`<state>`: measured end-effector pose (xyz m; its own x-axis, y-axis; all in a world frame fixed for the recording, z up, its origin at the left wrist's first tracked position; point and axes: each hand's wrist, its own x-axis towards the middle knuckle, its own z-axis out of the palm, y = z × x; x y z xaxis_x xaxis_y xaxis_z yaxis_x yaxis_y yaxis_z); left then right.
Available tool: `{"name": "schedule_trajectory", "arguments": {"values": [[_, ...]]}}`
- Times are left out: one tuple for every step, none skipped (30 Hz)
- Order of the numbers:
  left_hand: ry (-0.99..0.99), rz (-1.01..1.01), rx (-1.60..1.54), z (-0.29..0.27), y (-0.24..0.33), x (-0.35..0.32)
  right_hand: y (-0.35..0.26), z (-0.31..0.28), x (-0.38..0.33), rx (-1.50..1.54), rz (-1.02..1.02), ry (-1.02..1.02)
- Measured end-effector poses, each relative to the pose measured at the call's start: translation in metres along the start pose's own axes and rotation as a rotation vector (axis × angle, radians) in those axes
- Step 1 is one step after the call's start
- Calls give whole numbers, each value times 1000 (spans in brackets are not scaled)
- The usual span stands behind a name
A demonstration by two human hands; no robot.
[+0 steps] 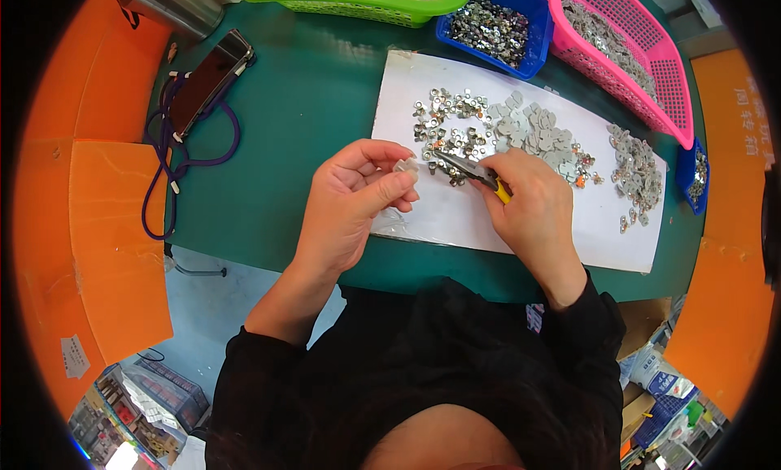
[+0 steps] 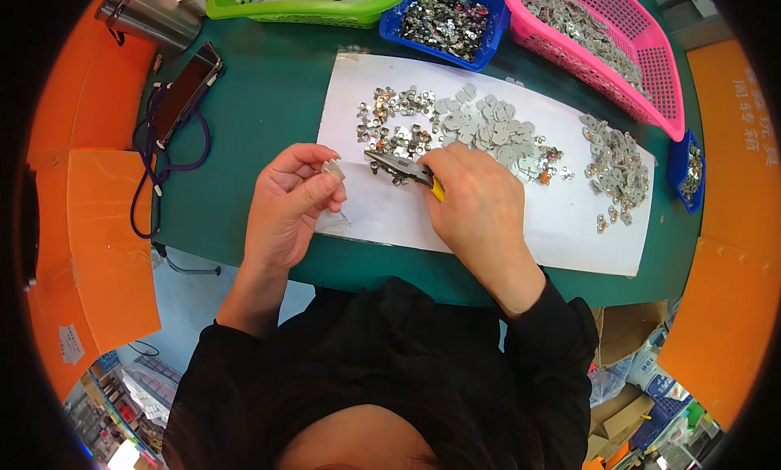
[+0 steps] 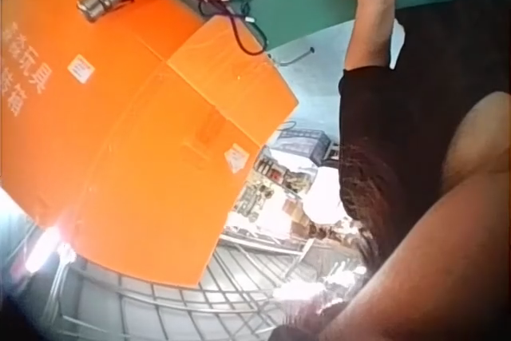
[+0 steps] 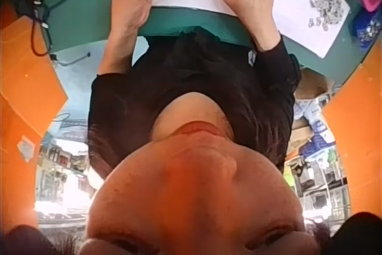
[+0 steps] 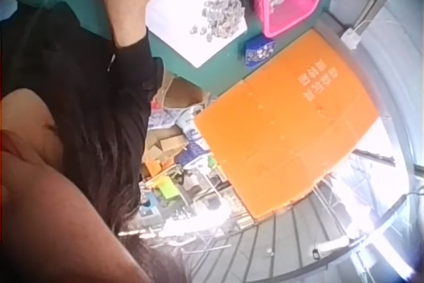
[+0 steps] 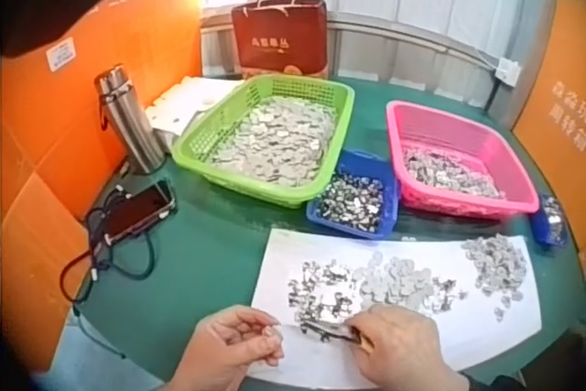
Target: Assembling small metal components using a pair of pliers on a white workspace.
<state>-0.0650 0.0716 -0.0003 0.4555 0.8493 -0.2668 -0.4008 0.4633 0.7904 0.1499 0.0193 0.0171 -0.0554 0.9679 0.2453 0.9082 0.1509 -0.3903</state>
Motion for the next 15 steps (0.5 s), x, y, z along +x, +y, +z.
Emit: {"name": "schedule_trajectory", "arguments": {"values": [[2, 3, -1, 2, 0, 0, 1, -1, 0, 0, -4, -1], [5, -20, 35, 4, -1, 1, 3, -3, 0, 39, 5, 10], [9, -43, 71, 7, -1, 1, 4, -4, 0, 79, 13, 21], [9, -42, 69, 11, -1, 2, 3, -7, 0, 78, 12, 20], [-14, -45, 85, 15, -1, 3, 2, -12, 0, 312, 189, -27], [-38, -48, 101, 19, -1, 4, 1, -17, 0, 546, 367, -75], [-37, -46, 100, 25, -3, 4, 0, -21, 1, 546, 365, -76], [-51, 14, 159, 31, -4, 2, -3, -24, 2, 831, 431, -94], [-65, 74, 219, 36, -6, 0, -6, -25, 3, 1116, 493, -113], [-89, 98, 268, 39, -8, 0, -7, -25, 2, 1244, 561, -108], [-94, 96, 266, 43, -8, 1, -7, -25, 1, 1242, 564, -104], [-131, 22, 188, 47, -6, 1, -6, -25, 0, 1284, 548, -97], [-166, -51, 111, 51, -5, 2, -5, -24, 0, 1328, 531, -91], [-156, -179, 15, 55, -4, 6, -4, -25, -1, 1325, 516, -87], [-157, -179, 14, 56, -6, 8, -1, -24, -2, 1324, 517, -87]]}}
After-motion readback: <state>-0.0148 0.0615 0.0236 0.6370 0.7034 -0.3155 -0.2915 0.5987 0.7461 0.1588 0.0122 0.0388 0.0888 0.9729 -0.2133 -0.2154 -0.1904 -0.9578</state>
